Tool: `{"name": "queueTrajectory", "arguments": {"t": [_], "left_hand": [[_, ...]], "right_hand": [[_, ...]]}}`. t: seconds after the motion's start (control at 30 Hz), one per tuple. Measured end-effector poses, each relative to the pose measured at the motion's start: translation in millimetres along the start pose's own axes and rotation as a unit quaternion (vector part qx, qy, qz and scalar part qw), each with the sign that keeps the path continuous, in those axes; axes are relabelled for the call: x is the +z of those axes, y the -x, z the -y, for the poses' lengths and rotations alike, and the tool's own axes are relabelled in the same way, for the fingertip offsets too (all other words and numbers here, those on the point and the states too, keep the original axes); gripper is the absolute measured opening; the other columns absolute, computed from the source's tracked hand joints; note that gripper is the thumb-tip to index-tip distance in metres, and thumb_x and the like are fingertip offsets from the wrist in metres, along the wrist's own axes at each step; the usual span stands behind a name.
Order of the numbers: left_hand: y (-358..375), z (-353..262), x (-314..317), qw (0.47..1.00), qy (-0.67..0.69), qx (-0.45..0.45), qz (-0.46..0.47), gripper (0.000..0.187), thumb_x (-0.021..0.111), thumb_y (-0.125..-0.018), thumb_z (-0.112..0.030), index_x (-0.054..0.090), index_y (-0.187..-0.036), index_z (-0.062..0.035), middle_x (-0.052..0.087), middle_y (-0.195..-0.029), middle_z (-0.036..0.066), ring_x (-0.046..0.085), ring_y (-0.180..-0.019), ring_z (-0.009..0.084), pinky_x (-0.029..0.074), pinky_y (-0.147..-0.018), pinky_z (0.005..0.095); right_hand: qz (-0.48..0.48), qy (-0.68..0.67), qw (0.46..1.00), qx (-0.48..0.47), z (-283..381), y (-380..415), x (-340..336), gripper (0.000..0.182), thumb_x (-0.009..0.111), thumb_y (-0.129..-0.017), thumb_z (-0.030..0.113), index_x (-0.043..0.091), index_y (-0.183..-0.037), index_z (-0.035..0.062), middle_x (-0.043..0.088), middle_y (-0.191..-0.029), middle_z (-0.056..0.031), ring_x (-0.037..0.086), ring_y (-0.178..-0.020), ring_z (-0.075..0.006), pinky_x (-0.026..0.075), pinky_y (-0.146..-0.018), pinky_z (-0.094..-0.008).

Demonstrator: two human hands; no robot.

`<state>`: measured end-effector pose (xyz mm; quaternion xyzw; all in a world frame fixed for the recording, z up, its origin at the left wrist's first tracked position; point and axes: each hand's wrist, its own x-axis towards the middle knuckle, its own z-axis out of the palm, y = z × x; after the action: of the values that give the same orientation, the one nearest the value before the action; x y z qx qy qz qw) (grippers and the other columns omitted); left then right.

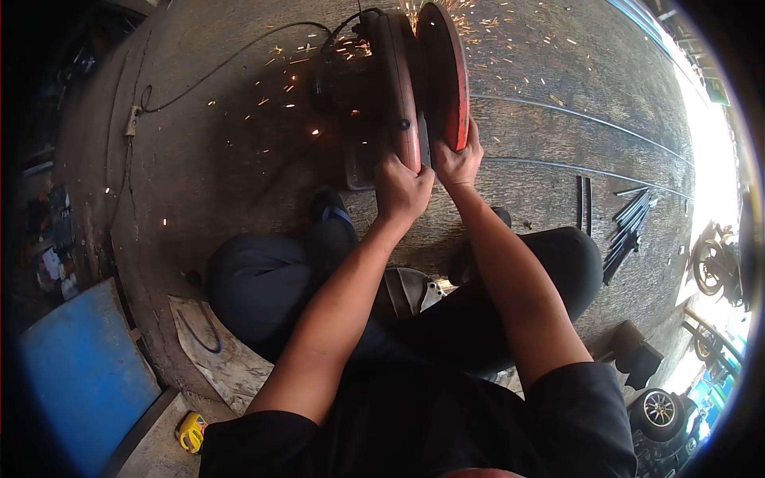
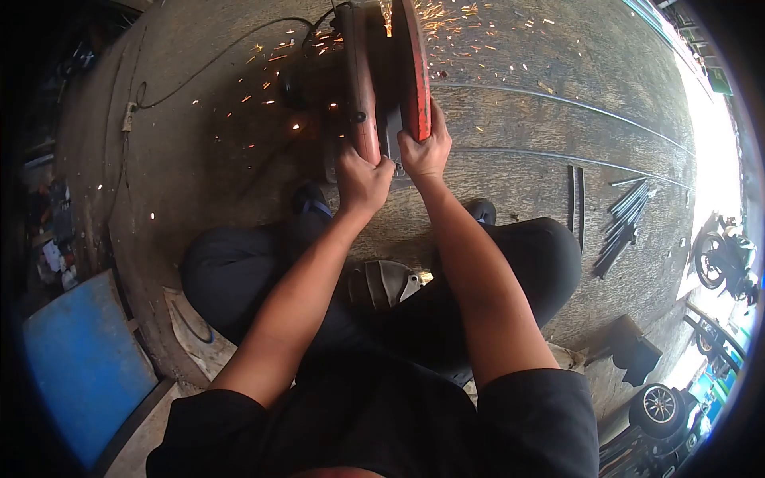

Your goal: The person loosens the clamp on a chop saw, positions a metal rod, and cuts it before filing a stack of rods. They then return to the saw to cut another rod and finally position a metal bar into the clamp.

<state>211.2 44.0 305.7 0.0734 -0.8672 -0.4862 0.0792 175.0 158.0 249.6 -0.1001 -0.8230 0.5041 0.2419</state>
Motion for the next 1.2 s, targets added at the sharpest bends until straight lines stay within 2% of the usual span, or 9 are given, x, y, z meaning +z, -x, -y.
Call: {"name": "queueTrajectory", "arguments": {"t": [0.07, 0.43, 0.57, 0.63, 0.7, 0.77, 1.0, 1.07, 1.2], "left_hand": [[0, 1, 0, 1.000, 0.006, -0.006, 0.006, 0.036, 0.065, -0.065, -0.007, 0.052, -0.092, 0.0108, 0.060, -0.075, 0.025, 0.064, -0.072, 0.0392, 0.050, -0.067, 0.0437], [0, 6, 3, 0.999, 0.018, 0.041, -0.020, 0.036, 0.065, -0.065, -0.007, 0.052, -0.094, 0.0108, 0.060, -0.075, 0.024, 0.064, -0.072, 0.0389, 0.050, -0.068, 0.0435], [1, 4, 1, 1.000, 0.006, 0.002, 0.010, 0.040, 0.065, -0.065, -0.007, 0.053, -0.098, 0.0113, 0.060, -0.078, 0.024, 0.064, -0.075, 0.0387, 0.050, -0.069, 0.0434], [1, 4, 1, 1.000, 0.002, -0.007, 0.016, 0.041, 0.065, -0.065, -0.007, 0.053, -0.099, 0.0111, 0.061, -0.079, 0.024, 0.064, -0.076, 0.0386, 0.050, -0.070, 0.0433], [0, 0, -1, 0.999, 0.034, 0.012, 0.009, 0.036, 0.068, -0.066, -0.007, 0.052, -0.093, 0.0120, 0.060, -0.079, 0.031, 0.062, -0.079, 0.0474, 0.051, -0.070, 0.0472], [-1, 1, 0, 0.999, 0.034, 0.024, -0.001, 0.037, 0.068, -0.066, -0.008, 0.052, -0.093, 0.0121, 0.060, -0.080, 0.031, 0.062, -0.080, 0.0472, 0.051, -0.070, 0.0470], [1, 4, 2, 1.000, 0.025, 0.018, -0.002, 0.040, 0.064, -0.065, -0.007, 0.054, -0.100, 0.0102, 0.061, -0.082, 0.025, 0.064, -0.077, 0.0398, 0.050, -0.071, 0.0436], [1, 1, 0, 0.999, 0.028, 0.015, 0.003, 0.038, 0.066, -0.065, -0.007, 0.054, -0.097, 0.0109, 0.061, -0.081, 0.028, 0.063, -0.079, 0.0432, 0.051, -0.071, 0.0450], [0, 1, 1, 0.998, 0.026, 0.045, -0.018, 0.038, 0.069, -0.065, -0.006, 0.053, -0.095, 0.0113, 0.061, -0.080, 0.031, 0.063, -0.081, 0.0469, 0.052, -0.071, 0.0465]], "right_hand": [[0.017, -0.012, 1.000, 0.019, 2, 0, -1, 0.065, 0.060, -0.062, 0.012, 0.052, -0.126, 0.0006, 0.064, -0.106, -0.0222, 0.063, -0.095, -0.0400, 0.051, -0.083, -0.0412], [0.020, -0.013, 0.999, 0.022, 4, 0, -2, 0.066, 0.062, -0.062, 0.013, 0.052, -0.126, 0.0003, 0.064, -0.104, -0.0214, 0.064, -0.093, -0.0389, 0.051, -0.082, -0.0409], [0.001, 0.002, 1.000, -0.014, -2, 0, 1, 0.057, 0.066, -0.068, 0.021, 0.053, -0.119, 0.0003, 0.065, -0.095, -0.0216, 0.064, -0.087, -0.0400, 0.051, -0.078, -0.0410], [0.010, 0.001, 1.000, -0.002, -2, 1, 0, 0.061, 0.064, -0.064, 0.017, 0.052, -0.122, 0.0000, 0.064, -0.101, -0.0217, 0.064, -0.091, -0.0395, 0.051, -0.081, -0.0407], [0.018, 0.001, 1.000, 0.010, -2, 1, 0, 0.066, 0.061, -0.061, 0.012, 0.052, -0.126, -0.0003, 0.063, -0.108, -0.0219, 0.063, -0.095, -0.0390, 0.051, -0.083, -0.0404], [-0.009, -0.005, 1.000, -0.012, -3, 1, 2, 0.055, 0.066, -0.067, 0.021, 0.053, -0.117, 0.0007, 0.065, -0.094, -0.0223, 0.063, -0.085, -0.0416, 0.051, -0.077, -0.0419], [-0.001, 0.006, 1.000, -0.011, -5, 1, 1, 0.055, 0.066, -0.067, 0.021, 0.053, -0.117, 0.0010, 0.065, -0.092, -0.0219, 0.064, -0.085, -0.0409, 0.051, -0.076, -0.0413], [0.018, -0.002, 1.000, 0.017, -3, 2, 0, 0.066, 0.062, -0.062, 0.013, 0.052, -0.125, 0.0001, 0.063, -0.108, -0.0213, 0.064, -0.095, -0.0390, 0.051, -0.083, -0.0413], [0.026, 0.004, 0.999, 0.022, -1, 1, 0, 0.066, 0.062, -0.062, 0.014, 0.052, -0.126, 0.0001, 0.063, -0.108, -0.0210, 0.064, -0.094, -0.0389, 0.051, -0.083, -0.0411]]}}
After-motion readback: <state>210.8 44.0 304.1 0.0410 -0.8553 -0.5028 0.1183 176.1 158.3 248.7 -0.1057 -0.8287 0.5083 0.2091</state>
